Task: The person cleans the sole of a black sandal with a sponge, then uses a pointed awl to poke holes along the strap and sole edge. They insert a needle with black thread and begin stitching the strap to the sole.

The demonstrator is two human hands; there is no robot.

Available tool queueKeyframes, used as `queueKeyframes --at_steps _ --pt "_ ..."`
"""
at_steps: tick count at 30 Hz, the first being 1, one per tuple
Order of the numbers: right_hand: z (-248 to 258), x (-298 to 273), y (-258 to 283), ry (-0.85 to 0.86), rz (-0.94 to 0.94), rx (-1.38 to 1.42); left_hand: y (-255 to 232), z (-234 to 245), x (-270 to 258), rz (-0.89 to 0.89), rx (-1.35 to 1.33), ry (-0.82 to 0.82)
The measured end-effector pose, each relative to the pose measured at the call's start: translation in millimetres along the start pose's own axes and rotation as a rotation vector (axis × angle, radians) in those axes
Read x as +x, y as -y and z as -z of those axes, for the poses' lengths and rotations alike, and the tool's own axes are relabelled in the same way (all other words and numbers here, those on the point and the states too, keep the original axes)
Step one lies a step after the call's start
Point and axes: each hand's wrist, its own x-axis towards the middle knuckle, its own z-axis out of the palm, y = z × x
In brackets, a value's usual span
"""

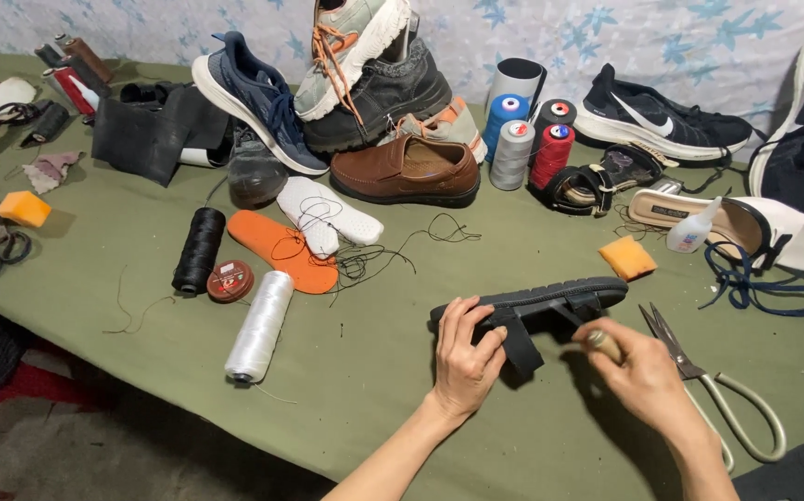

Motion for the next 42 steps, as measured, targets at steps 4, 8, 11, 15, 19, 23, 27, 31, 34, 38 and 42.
queueKeyframes --at_steps 4,8,11,15,19,23,27,31,34,38,42 --pt "1 11 21 -0.458 0.306 0.165 -4 1 -7 0.006 0.006 -0.001" --pt "-19 40 43 -0.502 0.260 -0.173 -5 0 -5 0.008 -0.007 -0.034" --pt "-33 57 40 -0.534 0.276 -0.354 -2 -1 -8 0.022 -0.001 -0.037" --pt "-27 65 38 -0.508 0.345 -0.327 -2 -3 -4 0.035 0.042 -0.025" --pt "-27 70 37 -0.464 0.334 -0.342 -6 -4 -3 0.026 0.088 -0.018" --pt "-31 72 34 -0.534 0.367 -0.315 -5 -8 -3 0.014 0.136 -0.023" --pt "-34 70 27 -0.532 0.345 -0.329 -4 -12 -6 0.030 0.150 -0.012" --pt "-35 71 25 -0.564 0.367 -0.347 -5 -14 -2 0.089 0.140 0.003" --pt "-35 70 27 -0.543 0.349 -0.331 -5 -13 0 0.110 0.115 -0.004" --pt "-37 72 24 -0.612 0.412 -0.322 1 -18 -5 0.142 0.049 -0.030" --pt "-38 79 19 -0.675 0.509 -0.314 5 -17 -4 0.204 -0.018 -0.015"
